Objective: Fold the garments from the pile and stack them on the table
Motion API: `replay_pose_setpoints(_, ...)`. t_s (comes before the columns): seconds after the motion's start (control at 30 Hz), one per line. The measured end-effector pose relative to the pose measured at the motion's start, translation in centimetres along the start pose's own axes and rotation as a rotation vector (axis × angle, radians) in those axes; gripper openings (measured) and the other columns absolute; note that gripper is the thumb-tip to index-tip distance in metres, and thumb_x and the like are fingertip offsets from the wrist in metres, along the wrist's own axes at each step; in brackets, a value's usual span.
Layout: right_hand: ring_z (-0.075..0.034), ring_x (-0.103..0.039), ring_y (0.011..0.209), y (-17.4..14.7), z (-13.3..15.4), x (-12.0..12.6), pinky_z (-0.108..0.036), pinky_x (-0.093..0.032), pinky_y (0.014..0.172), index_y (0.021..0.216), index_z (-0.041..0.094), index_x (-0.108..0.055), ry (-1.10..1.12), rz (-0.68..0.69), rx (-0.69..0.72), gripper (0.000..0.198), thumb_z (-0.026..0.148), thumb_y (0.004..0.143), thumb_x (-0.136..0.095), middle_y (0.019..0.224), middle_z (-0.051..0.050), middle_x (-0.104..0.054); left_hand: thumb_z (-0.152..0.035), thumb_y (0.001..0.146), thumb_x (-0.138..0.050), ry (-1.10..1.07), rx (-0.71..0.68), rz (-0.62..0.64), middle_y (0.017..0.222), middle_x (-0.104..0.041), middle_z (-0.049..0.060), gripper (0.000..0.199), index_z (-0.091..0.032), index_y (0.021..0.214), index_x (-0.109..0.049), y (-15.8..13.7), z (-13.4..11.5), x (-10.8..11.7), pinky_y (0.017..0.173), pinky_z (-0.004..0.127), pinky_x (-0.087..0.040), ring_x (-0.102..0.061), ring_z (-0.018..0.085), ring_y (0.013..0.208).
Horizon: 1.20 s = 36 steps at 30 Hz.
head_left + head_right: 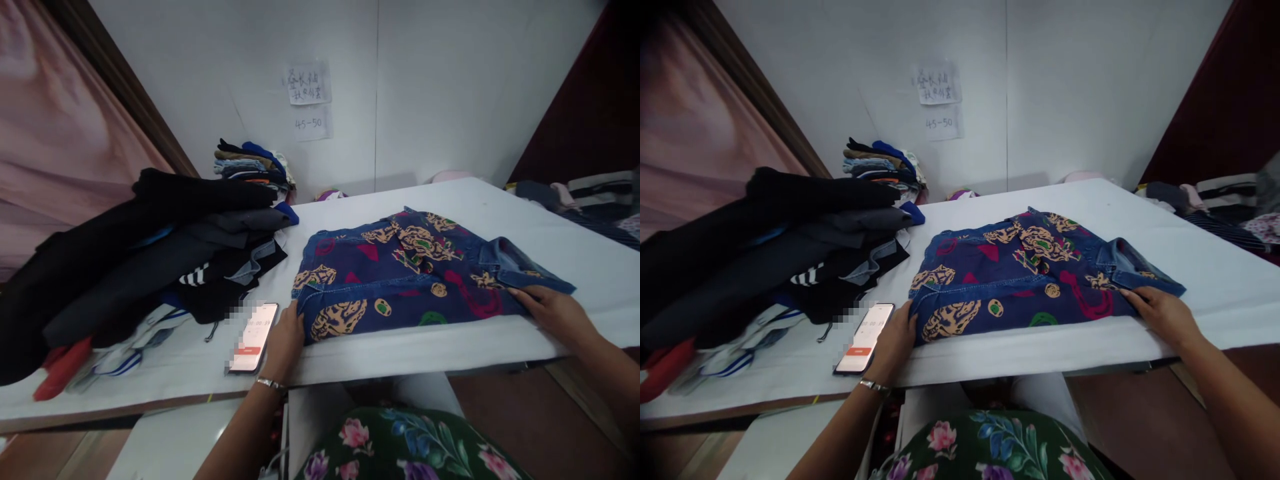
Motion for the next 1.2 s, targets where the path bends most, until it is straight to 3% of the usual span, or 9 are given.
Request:
replay_pose_setpoints(0.1, -0.029, -0.067, 0.085, 0.0, 1.5, 0.4, -0.036, -0.051, 0.071, 0.084, 0.024, -0.071, 0.041, 0.029, 0.129, 0.042, 0.059, 0.079, -0.049, 0.093, -0.009, -0.073, -0.027, 0.096, -0.035, 0.067, -0.026, -0.098, 0.124, -0.06, 0.017, 0.041, -0.013, 0.133, -0.049, -0.3, -0.5, 1.1, 0.086, 0.041, -0.051, -0.061, 0.028, 0.108)
replay_pose_setpoints(0.23, -0.03, -0.064, 0.099, -1.8, 8.2, 4.6, -0.042, -0.05, 0.089, 0.102, 0.017, -0.069, 0.088, -0.31, 0.42, 0.046, 0.053, 0.088, -0.044, 0.106, -0.015, -0.069, -0.029, 0.094, -0.041, 0.085, -0.272, -0.355, 0.138, -0.052, 0.018, 0.04, -0.013, 0.127, -0.056, -0.7, -4.7, 3.5, 0.099, 0.047, -0.044, -0.051, 0.031, 0.124)
replay_pose_setpoints(0.37, -0.027, -0.055, 0.121, -3.0, 13.5, 2.8, -0.046, -0.043, 0.1, 0.121, 0.02, -0.062, 0.085, -0.255, 0.623, 0.042, 0.045, 0.093, -0.045, 0.131, -0.013, -0.06, -0.039, 0.093, -0.045, 0.107, -0.581, -0.186, 0.149, -0.043, 0.013, 0.047, -0.017, 0.134, -0.054, -0.4, -9.7, 0.4, 0.113, 0.052, -0.029, -0.036, 0.03, 0.138)
replay_pose_setpoints(0.5, -0.031, -0.047, 0.13, -1.7, 10.7, -2.2, -0.054, -0.039, 0.102, 0.131, 0.021, -0.057, -0.084, -0.085, 0.472, 0.052, 0.052, 0.093, -0.041, 0.14, -0.013, -0.053, -0.048, 0.092, -0.044, 0.166, -0.508, 0.031, 0.151, -0.04, 0.012, 0.058, -0.018, 0.142, -0.046, 1.4, -8.7, -3.6, 0.112, 0.056, -0.027, -0.033, 0.031, 0.141)
replay_pose_setpoints(0.63, -0.029, -0.043, 0.134, -1.4, 8.6, -4.1, -0.052, -0.038, 0.104, 0.136, 0.022, -0.053, -0.099, -0.006, 0.409, 0.055, 0.052, 0.093, -0.039, 0.145, -0.011, -0.048, -0.049, 0.092, -0.041, 0.17, -0.485, 0.044, 0.154, -0.035, 0.009, 0.061, -0.02, 0.146, -0.041, 2.1, -7.6, -4.4, 0.114, 0.053, -0.023, -0.027, 0.028, 0.144)
replay_pose_setpoints(0.8, -0.029, -0.039, 0.137, -2.4, 8.8, -1.2, -0.054, -0.032, 0.108, 0.136, 0.022, -0.053, -0.025, -0.088, 0.423, 0.05, 0.047, 0.094, -0.04, 0.146, -0.011, -0.046, -0.047, 0.091, -0.041, 0.2, -0.464, 0.076, 0.155, -0.033, 0.009, 0.062, -0.019, 0.146, -0.04, 2.2, -7.3, -4.8, 0.114, 0.055, -0.023, -0.025, 0.029, 0.145)
replay_pose_setpoints(0.97, -0.03, -0.055, 0.122, -3.9, 1.8, 3.1, -0.054, -0.041, 0.102, 0.123, 0.022, -0.063, 0.139, -0.348, 0.171, 0.042, 0.04, 0.092, -0.042, 0.126, -0.012, -0.064, -0.037, 0.087, -0.049, 0.272, -0.562, 0.057, 0.154, -0.034, 0.007, 0.05, -0.026, 0.136, -0.055, 2.0, -7.0, -5.5, 0.112, 0.059, -0.022, -0.024, 0.032, 0.144)
replay_pose_setpoints(1.07, -0.028, -0.064, 0.107, -4.6, -2.1, 3.1, -0.044, -0.052, 0.087, 0.117, 0.021, -0.066, 0.282, -0.323, 0.037, 0.041, 0.043, 0.089, -0.045, 0.117, -0.012, -0.068, -0.03, 0.082, -0.056, 0.318, -0.635, 0.068, 0.153, -0.038, 0.004, 0.041, -0.033, 0.121, -0.067, 1.7, -7.0, -6.0, 0.11, 0.063, -0.019, -0.024, 0.036, 0.144)
replay_pose_setpoints(1.2, -0.026, -0.065, 0.099, -4.3, -1.8, 2.4, -0.042, -0.051, 0.088, 0.106, 0.022, -0.07, 0.274, -0.252, 0.093, 0.037, 0.045, 0.087, -0.047, 0.106, -0.01, -0.071, -0.027, 0.078, -0.059, 0.338, -0.661, 0.086, 0.149, -0.043, 0.005, 0.037, -0.036, 0.112, -0.072, 1.6, -7.2, -5.7, 0.108, 0.065, -0.019, -0.025, 0.038, 0.143)
Point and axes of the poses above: each hand's wrist, its own y-axis towards the middle knuckle, its own x-axis out of the back of the hand, z = x × y, the point moved 9 cm from there along y, towards the middle knuckle
